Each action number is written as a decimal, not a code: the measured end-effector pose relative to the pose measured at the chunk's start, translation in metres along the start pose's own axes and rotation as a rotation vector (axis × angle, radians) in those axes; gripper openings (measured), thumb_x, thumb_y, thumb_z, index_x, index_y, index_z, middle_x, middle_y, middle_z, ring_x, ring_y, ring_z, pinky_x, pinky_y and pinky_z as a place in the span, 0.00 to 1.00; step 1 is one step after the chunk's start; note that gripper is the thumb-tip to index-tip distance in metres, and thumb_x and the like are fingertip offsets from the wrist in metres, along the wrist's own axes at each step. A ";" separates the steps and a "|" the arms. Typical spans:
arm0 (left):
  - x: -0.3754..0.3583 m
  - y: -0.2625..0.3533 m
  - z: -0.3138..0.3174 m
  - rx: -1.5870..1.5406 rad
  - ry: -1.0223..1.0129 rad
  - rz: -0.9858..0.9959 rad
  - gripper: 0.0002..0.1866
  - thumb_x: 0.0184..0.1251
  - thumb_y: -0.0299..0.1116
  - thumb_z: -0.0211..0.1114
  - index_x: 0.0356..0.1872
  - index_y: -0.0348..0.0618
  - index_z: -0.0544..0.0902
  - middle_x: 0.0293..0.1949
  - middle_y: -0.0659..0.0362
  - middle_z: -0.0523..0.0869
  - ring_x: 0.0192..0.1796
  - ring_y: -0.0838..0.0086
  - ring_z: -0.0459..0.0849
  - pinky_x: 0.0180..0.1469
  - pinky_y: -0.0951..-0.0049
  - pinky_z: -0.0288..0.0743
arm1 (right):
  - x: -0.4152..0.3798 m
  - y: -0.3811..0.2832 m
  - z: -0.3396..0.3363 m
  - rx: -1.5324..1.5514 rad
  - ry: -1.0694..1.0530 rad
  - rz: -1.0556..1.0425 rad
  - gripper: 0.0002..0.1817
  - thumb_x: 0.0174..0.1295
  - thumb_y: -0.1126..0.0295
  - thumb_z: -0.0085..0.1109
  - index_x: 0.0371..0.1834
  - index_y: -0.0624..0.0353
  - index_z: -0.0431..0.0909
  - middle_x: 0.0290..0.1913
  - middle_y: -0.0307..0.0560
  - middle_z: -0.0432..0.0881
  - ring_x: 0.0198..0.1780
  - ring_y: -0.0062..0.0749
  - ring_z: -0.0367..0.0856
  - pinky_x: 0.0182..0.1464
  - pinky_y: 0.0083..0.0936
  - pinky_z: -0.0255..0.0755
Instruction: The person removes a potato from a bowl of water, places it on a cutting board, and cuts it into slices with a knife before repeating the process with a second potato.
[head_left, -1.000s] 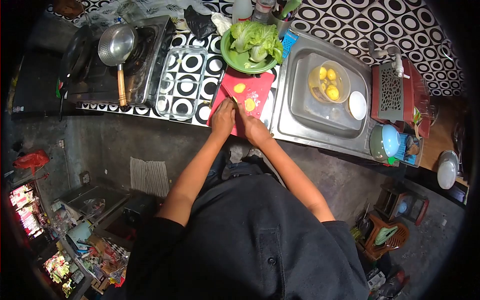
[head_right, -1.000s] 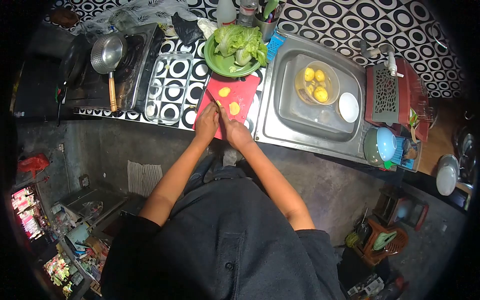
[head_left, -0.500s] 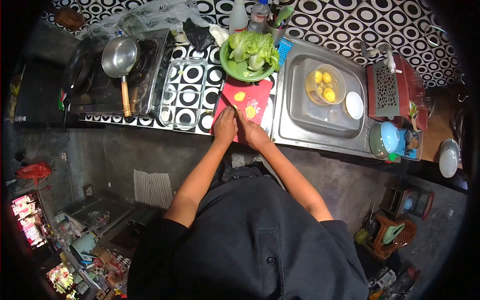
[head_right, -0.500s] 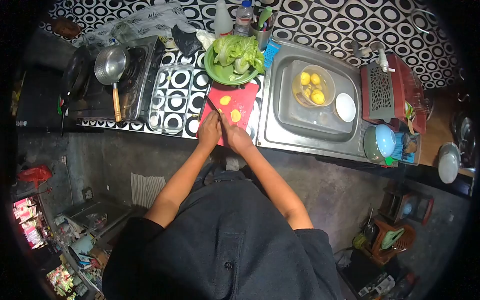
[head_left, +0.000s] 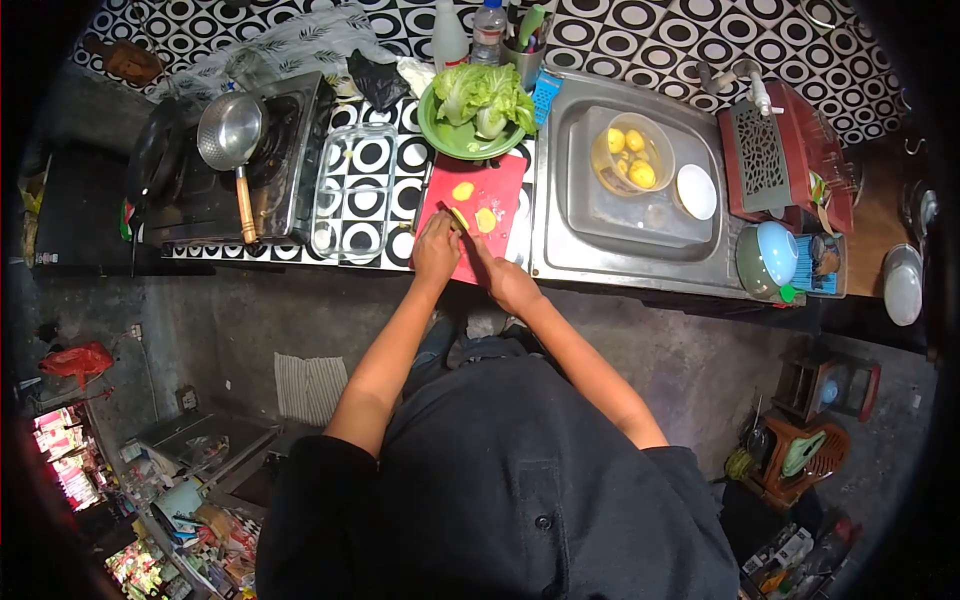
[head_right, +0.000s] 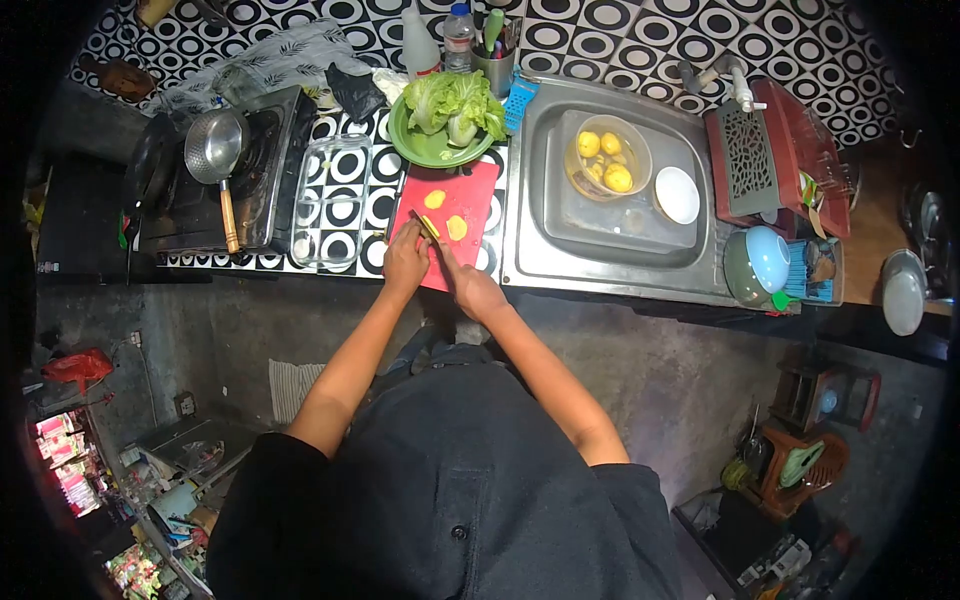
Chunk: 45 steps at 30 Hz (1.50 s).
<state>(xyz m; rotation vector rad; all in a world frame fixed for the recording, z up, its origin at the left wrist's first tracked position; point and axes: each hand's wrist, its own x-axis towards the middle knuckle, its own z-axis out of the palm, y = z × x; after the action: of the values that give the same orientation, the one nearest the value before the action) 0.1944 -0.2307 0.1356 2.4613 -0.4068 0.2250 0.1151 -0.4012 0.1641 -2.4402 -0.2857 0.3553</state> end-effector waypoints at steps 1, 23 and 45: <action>0.001 0.001 -0.001 -0.003 -0.001 0.000 0.19 0.59 0.25 0.71 0.51 0.30 0.81 0.56 0.41 0.84 0.61 0.48 0.82 0.64 0.57 0.76 | -0.002 0.000 -0.002 0.007 -0.001 -0.006 0.50 0.57 0.81 0.55 0.84 0.54 0.42 0.37 0.68 0.82 0.40 0.65 0.84 0.46 0.52 0.76; 0.000 0.001 0.004 0.005 -0.043 -0.030 0.21 0.63 0.27 0.69 0.57 0.31 0.79 0.59 0.42 0.83 0.60 0.48 0.82 0.61 0.57 0.77 | 0.005 0.006 -0.015 -0.026 -0.058 -0.042 0.45 0.62 0.76 0.51 0.84 0.52 0.44 0.36 0.66 0.84 0.39 0.62 0.85 0.44 0.53 0.78; 0.000 0.002 0.003 0.004 -0.055 -0.045 0.20 0.64 0.27 0.68 0.57 0.32 0.79 0.60 0.43 0.82 0.61 0.49 0.82 0.61 0.58 0.78 | 0.015 0.010 -0.004 0.049 0.009 -0.032 0.46 0.60 0.78 0.53 0.83 0.51 0.46 0.34 0.67 0.83 0.37 0.65 0.84 0.44 0.55 0.77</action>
<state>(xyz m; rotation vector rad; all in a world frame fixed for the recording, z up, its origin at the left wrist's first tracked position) 0.1936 -0.2342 0.1341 2.4820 -0.3745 0.1392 0.1315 -0.4067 0.1576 -2.3861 -0.3088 0.3336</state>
